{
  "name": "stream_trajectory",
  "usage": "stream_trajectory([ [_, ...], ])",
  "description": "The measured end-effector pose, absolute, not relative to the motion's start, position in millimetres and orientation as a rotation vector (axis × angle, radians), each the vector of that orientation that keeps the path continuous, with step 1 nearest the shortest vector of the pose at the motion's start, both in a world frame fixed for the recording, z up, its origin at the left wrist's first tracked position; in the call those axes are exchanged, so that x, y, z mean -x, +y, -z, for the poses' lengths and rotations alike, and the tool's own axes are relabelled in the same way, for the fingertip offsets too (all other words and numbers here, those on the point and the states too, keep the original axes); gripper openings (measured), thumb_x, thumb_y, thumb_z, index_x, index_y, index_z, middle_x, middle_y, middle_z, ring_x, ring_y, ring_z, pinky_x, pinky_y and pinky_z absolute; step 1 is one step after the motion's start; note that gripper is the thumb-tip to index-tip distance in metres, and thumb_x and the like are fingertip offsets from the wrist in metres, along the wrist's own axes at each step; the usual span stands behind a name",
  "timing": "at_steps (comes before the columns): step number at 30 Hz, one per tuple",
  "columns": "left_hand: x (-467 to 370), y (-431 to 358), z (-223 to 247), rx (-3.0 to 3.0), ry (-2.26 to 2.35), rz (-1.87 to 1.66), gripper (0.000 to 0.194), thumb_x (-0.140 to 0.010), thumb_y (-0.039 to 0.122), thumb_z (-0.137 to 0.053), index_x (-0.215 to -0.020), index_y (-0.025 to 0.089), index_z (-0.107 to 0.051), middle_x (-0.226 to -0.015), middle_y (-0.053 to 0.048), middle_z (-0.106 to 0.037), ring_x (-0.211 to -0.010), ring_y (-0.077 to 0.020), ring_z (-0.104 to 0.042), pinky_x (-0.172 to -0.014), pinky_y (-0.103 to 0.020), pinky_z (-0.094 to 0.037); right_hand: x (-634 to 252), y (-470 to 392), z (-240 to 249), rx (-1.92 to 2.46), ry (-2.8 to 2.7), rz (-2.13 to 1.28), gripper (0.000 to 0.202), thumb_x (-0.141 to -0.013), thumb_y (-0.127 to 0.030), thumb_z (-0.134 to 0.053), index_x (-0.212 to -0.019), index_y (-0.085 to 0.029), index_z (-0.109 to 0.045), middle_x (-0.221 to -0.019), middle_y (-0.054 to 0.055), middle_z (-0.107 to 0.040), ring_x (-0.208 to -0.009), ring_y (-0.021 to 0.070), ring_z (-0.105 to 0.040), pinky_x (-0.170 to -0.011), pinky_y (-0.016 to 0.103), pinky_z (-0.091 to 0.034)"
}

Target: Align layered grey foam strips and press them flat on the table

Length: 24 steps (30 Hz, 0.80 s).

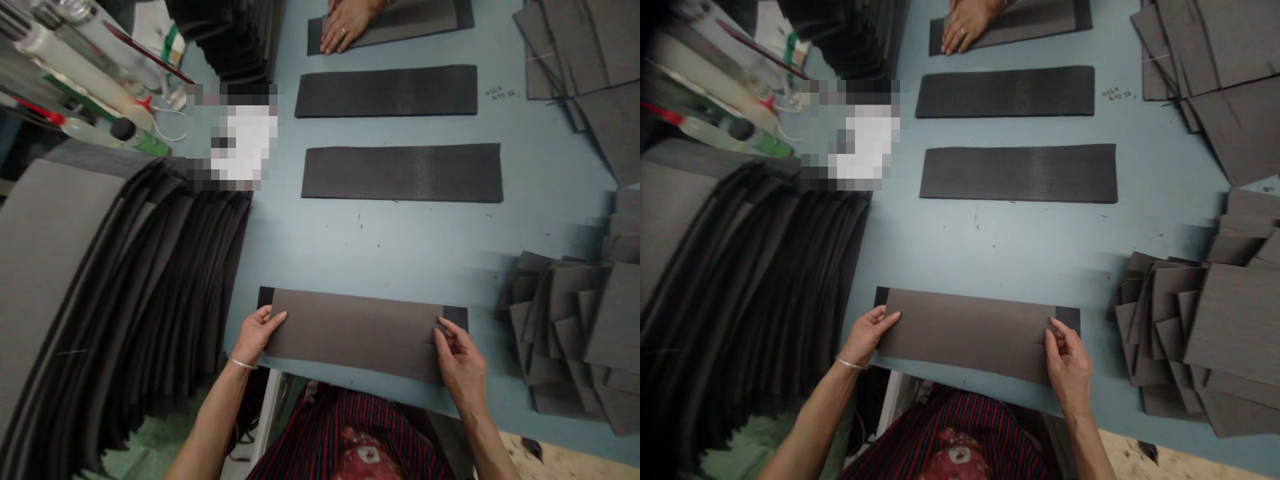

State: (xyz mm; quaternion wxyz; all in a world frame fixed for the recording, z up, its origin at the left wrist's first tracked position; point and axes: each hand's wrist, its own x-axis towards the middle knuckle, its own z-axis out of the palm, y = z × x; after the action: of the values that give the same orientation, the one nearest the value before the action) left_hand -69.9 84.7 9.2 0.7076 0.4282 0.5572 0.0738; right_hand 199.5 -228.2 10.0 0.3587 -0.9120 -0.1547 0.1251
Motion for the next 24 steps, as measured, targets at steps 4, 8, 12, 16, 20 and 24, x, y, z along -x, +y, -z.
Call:
stream_trajectory([
  [4, 71.1, 88.6, -8.7, -0.964, 1.295, -0.211, 0.047, -0.060, 0.044, -0.082, -0.093, 0.015, -0.064, -0.085, -0.006, -0.072, -0.072, -0.0176, -0.067, -0.069, -0.027, -0.052, -200.1, -230.3, -7.7, 2.368, -0.376, -0.340, 0.049, -0.083, -0.052, -0.057, -0.118, -0.020, -0.063, -0.083, 0.004, -0.063, -0.066, 0.0152, -0.056, -0.069, 0.030, -0.045],
  [8, 74.6, 94.4, -9.3, -1.040, 1.425, -0.282, 0.049, -0.053, 0.043, -0.084, -0.088, 0.014, -0.065, -0.070, -0.002, -0.068, -0.059, -0.0122, -0.060, -0.055, -0.022, -0.045, -200.7, -228.8, -9.4, 2.418, -0.346, -0.317, 0.053, -0.080, -0.057, -0.059, -0.119, -0.022, -0.064, -0.080, 0.003, -0.063, -0.064, 0.0154, -0.056, -0.067, 0.030, -0.044],
  [12, 77.0, 99.3, -13.3, -1.105, 1.471, -0.303, 0.046, -0.054, 0.042, -0.084, -0.086, 0.013, -0.067, -0.068, -0.002, -0.067, -0.060, -0.0117, -0.059, -0.055, -0.022, -0.046, -200.6, -227.1, -12.3, 2.459, -0.320, -0.338, 0.057, -0.077, -0.061, -0.058, -0.118, -0.022, -0.064, -0.082, 0.004, -0.063, -0.066, 0.0171, -0.057, -0.066, 0.031, -0.044],
  [16, 77.3, 100.9, -14.1, -1.087, 1.475, -0.328, 0.047, -0.054, 0.042, -0.083, -0.086, 0.012, -0.066, -0.068, -0.003, -0.067, -0.061, -0.0125, -0.060, -0.060, -0.025, -0.050, -201.3, -228.9, -10.7, 2.463, -0.288, -0.364, 0.057, -0.076, -0.061, -0.059, -0.119, -0.023, -0.063, -0.082, 0.003, -0.064, -0.065, 0.0170, -0.057, -0.064, 0.031, -0.044],
  [20, 77.0, 100.4, -11.4, -1.094, 1.487, -0.338, 0.046, -0.054, 0.042, -0.083, -0.085, 0.012, -0.066, -0.067, -0.003, -0.066, -0.060, -0.0127, -0.060, -0.058, -0.025, -0.051, -202.0, -229.5, -9.6, 2.457, -0.289, -0.366, 0.057, -0.077, -0.059, -0.059, -0.119, -0.021, -0.064, -0.081, 0.005, -0.064, -0.065, 0.0181, -0.058, -0.065, 0.031, -0.045],
  [24, 77.2, 100.1, -9.7, -1.103, 1.504, -0.339, 0.045, -0.054, 0.042, -0.083, -0.084, 0.012, -0.066, -0.066, -0.003, -0.066, -0.059, -0.0129, -0.060, -0.057, -0.025, -0.051, -201.5, -226.2, -13.3, 2.464, -0.281, -0.357, 0.058, -0.076, -0.060, -0.059, -0.118, -0.020, -0.064, -0.083, 0.005, -0.064, -0.066, 0.0191, -0.058, -0.065, 0.032, -0.046],
])
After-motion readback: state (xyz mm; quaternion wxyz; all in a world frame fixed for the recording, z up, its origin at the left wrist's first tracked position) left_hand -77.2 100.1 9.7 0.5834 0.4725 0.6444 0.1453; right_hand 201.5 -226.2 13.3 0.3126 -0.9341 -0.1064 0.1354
